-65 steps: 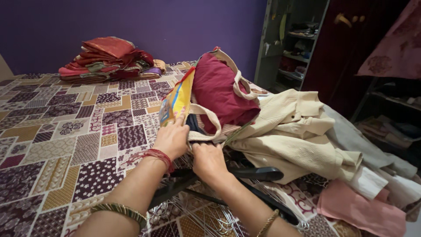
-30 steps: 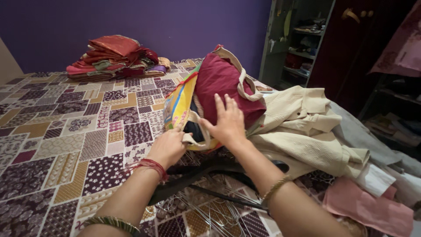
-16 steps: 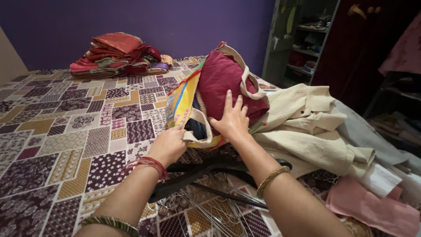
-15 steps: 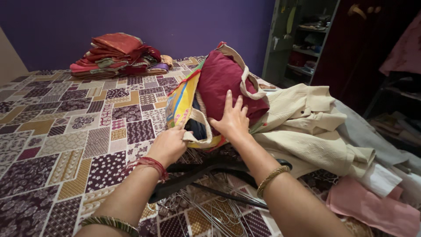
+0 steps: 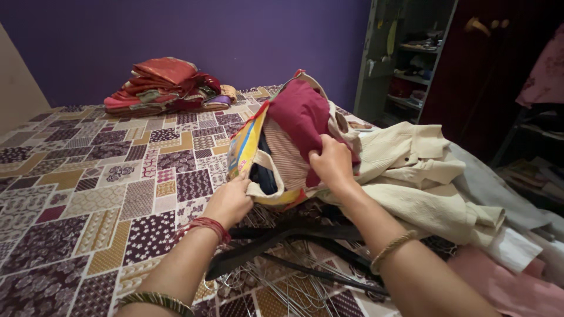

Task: The person takes a maroon shirt from a bag, places it on a hanger, and buttons the collar. They then smooth the shirt on the bed and pick up a striped shirt to place on another hanger.

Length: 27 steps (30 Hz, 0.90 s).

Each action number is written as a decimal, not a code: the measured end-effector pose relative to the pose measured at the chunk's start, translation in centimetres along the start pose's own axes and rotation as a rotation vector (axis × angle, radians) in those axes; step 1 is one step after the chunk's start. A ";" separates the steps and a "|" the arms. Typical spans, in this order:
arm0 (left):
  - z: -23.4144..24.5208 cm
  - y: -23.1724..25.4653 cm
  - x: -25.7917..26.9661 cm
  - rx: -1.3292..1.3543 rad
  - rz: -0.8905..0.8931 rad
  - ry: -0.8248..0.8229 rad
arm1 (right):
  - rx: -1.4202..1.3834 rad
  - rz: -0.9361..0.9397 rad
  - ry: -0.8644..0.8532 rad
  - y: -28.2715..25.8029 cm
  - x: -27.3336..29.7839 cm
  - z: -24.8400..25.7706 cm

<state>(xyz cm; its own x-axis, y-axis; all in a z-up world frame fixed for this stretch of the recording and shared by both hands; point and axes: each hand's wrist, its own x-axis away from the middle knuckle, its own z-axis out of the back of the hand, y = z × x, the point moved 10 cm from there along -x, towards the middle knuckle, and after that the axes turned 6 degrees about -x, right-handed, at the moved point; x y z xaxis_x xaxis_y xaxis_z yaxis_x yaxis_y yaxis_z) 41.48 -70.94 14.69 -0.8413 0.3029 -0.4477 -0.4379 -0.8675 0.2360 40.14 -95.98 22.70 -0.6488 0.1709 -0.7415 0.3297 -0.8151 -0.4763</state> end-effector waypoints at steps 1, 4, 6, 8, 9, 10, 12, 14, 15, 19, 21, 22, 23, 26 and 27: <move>0.0 0.1 0.1 -0.003 0.009 -0.012 | -0.036 0.026 0.029 -0.5 0.1 0.7; 0.5 0.7 0.5 -0.003 0.032 -0.057 | -0.122 -0.006 0.063 -1.8 -0.1 2.1; 1.4 1.4 1.0 0.002 0.039 -0.092 | -0.265 -0.004 0.077 -3.4 0.3 2.7; 2.2 2.3 1.7 0.026 0.036 -0.136 | -0.390 0.001 0.086 -5.4 0.8 3.4; 2.5 2.7 1.9 0.038 0.034 -0.157 | -0.442 0.005 0.086 -6.5 1.2 3.7; 2.9 2.9 2.0 0.031 0.033 -0.160 | -0.495 0.008 0.085 -7.6 1.6 4.0; 3.2 3.0 2.0 0.019 0.034 -0.165 | -0.493 0.040 0.087 -10.0 2.2 4.9; 3.4 2.1 1.8 0.047 0.039 -0.146 | -0.540 0.017 0.045 -11.9 2.9 5.1; 3.4 1.5 1.7 0.061 0.042 -0.135 | -0.588 -0.022 0.004 -12.6 3.1 4.9; 5.0 -3.4 1.0 0.293 0.121 0.059 | -0.612 0.107 0.011 -17.4 4.0 5.7; 5.0 -7.7 1.0 0.286 0.346 0.028 | -0.662 0.127 -0.007 -19.2 4.5 5.4; 4.8 -9.1 1.1 0.325 0.404 -0.016 | -0.688 0.137 -0.017 -20.0 4.7 5.2; 4.8 -10.6 1.4 0.361 0.463 -0.061 | -0.713 0.153 -0.035 -20.8 5.0 4.8; 7.1 -12.4 2.8 0.379 0.338 -0.022 | -0.769 0.206 -0.077 -23.0 5.6 3.2; 8.4 -12.4 3.5 0.366 0.247 0.017 | -0.775 0.227 -0.081 -23.7 6.0 2.5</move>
<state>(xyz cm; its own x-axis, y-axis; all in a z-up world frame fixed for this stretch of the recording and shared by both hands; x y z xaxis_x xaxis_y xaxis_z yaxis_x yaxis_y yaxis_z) 41.36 -55.82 17.42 -0.9310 0.0946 -0.3524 -0.3098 -0.7152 0.6264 26.74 -77.09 30.75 -0.5471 -0.0170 -0.8369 0.8212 -0.2048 -0.5327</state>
